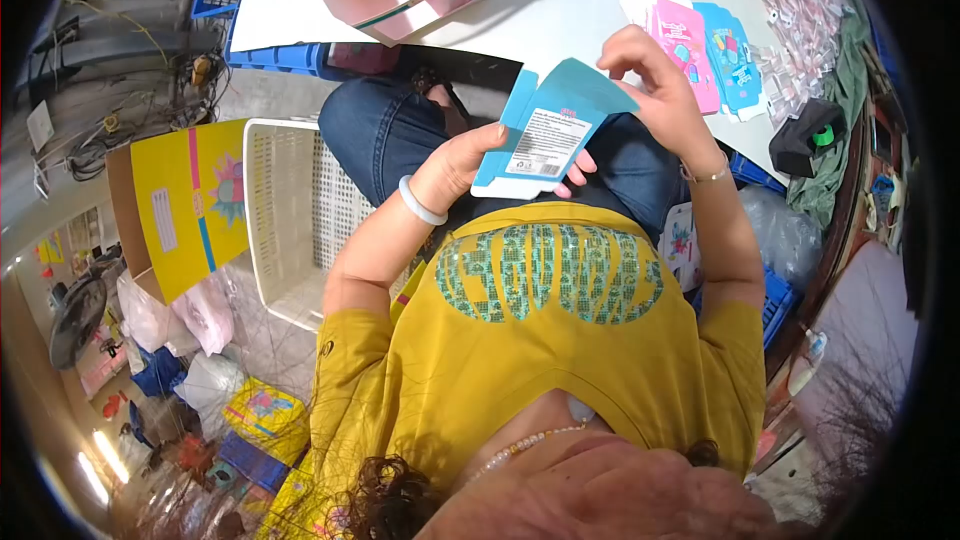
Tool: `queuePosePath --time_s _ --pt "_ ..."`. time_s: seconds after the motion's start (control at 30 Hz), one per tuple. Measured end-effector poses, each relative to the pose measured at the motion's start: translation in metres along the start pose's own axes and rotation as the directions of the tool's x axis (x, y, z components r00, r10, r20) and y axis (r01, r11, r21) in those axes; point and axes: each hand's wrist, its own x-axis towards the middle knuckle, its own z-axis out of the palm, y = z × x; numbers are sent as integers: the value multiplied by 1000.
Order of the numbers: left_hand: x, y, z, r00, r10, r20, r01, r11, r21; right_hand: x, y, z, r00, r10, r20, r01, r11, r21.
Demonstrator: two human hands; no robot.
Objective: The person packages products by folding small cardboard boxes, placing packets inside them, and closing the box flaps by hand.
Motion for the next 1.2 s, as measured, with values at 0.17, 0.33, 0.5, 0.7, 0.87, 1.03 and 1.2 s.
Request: queuePosePath --time_s 0.17,0.33,0.5,0.7,0.87,1.03,1.2 --pt "8 -2 -11 999 44 14 -46 973 227 2 -26 -24 953 -84 290 158 957 -243" --pt "7 7 -17 1000 22 13 -25 933 359 2 -40 -12 980 -44 192 108 936 -334" --pt "10 6 -22 999 17 -43 0 928 372 -3 -39 0 996 -44 78 88 647 -758" --pt "9 4 -34 997 33 -66 -9 941 340 -4 -11 5 983 -147 111 183 847 -500" --pt "11 2 -35 998 2 -68 23 934 356 -2 -16 3 974 -36 225 158 817 -554" --pt "11 5 -36 995 -21 -98 64 887 457 5 -28 0 975 46 215 83 831 -550" --pt "12 12 -27 995 -35 -89 71 895 440 11 -25 -2 932 90 352 66 911 -407"
